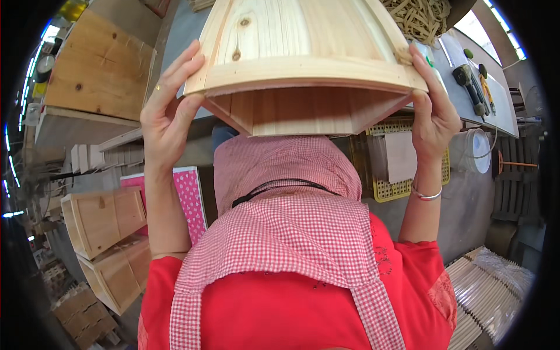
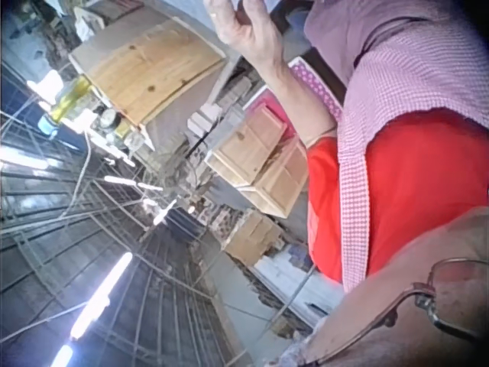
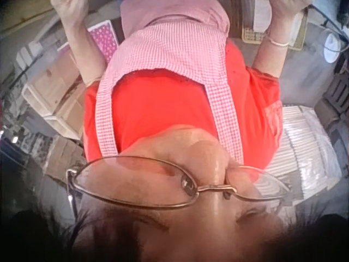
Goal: Assembling wooden boxes by applying glue to joints and securing them with rubber bands.
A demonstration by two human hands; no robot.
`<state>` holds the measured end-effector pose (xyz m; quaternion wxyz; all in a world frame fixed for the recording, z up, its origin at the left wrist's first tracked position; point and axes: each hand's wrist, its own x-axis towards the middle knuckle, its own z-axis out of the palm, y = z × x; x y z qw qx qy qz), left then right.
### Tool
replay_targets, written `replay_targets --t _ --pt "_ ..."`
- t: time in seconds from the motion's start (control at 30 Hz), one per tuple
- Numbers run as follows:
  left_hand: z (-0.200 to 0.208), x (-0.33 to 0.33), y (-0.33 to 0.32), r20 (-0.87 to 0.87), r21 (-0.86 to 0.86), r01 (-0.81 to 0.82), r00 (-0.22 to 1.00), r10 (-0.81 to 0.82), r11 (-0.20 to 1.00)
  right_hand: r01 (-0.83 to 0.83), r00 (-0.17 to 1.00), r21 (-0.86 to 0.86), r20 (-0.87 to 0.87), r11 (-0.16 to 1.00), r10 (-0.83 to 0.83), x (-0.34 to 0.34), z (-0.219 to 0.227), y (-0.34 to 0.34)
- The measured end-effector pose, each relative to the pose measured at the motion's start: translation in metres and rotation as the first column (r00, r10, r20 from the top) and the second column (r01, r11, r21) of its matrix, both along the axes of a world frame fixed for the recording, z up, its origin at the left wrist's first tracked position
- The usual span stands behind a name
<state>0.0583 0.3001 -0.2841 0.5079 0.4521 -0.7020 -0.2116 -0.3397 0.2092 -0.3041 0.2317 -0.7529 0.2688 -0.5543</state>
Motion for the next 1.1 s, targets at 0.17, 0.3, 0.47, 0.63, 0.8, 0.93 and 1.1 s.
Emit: replay_targets --t 0.17,0.3,0.47,0.63,0.8,0.93,1.1 --pt "-0.053 -0.009 0.012 -0.209 0.115 -0.084 0.972 0.106 0.990 0.162 0.938 0.086 -0.323 0.983 -0.126 -0.021 -0.041 0.013" --pt "-0.107 -0.012 0.025 0.540 0.207 -0.150 0.842 0.015 0.967 0.068 0.781 0.023 -0.623 0.997 -0.039 -0.015 -0.091 0.017" --pt "-0.139 -0.014 0.024 0.450 0.295 -0.240 0.889 0.087 0.925 0.026 0.830 0.054 -0.558 0.998 0.009 -0.019 -0.112 0.012" --pt "-0.140 -0.013 0.026 0.486 0.336 -0.254 0.872 0.064 0.907 0.000 0.826 0.117 -0.560 0.993 0.066 -0.020 -0.119 0.009" --pt "-0.143 -0.015 0.031 0.484 0.315 -0.266 0.871 0.088 0.911 -0.033 0.837 0.165 -0.534 0.986 0.118 -0.017 -0.111 0.007" --pt "-0.142 -0.013 0.032 0.411 0.427 -0.272 0.908 0.083 0.862 -0.206 0.712 0.453 -0.539 0.867 0.451 -0.044 -0.081 -0.039" --pt "-0.134 -0.007 0.040 0.494 0.415 -0.312 0.866 0.076 0.855 0.457 0.602 -0.023 -0.728 0.889 -0.328 -0.065 -0.096 -0.185"
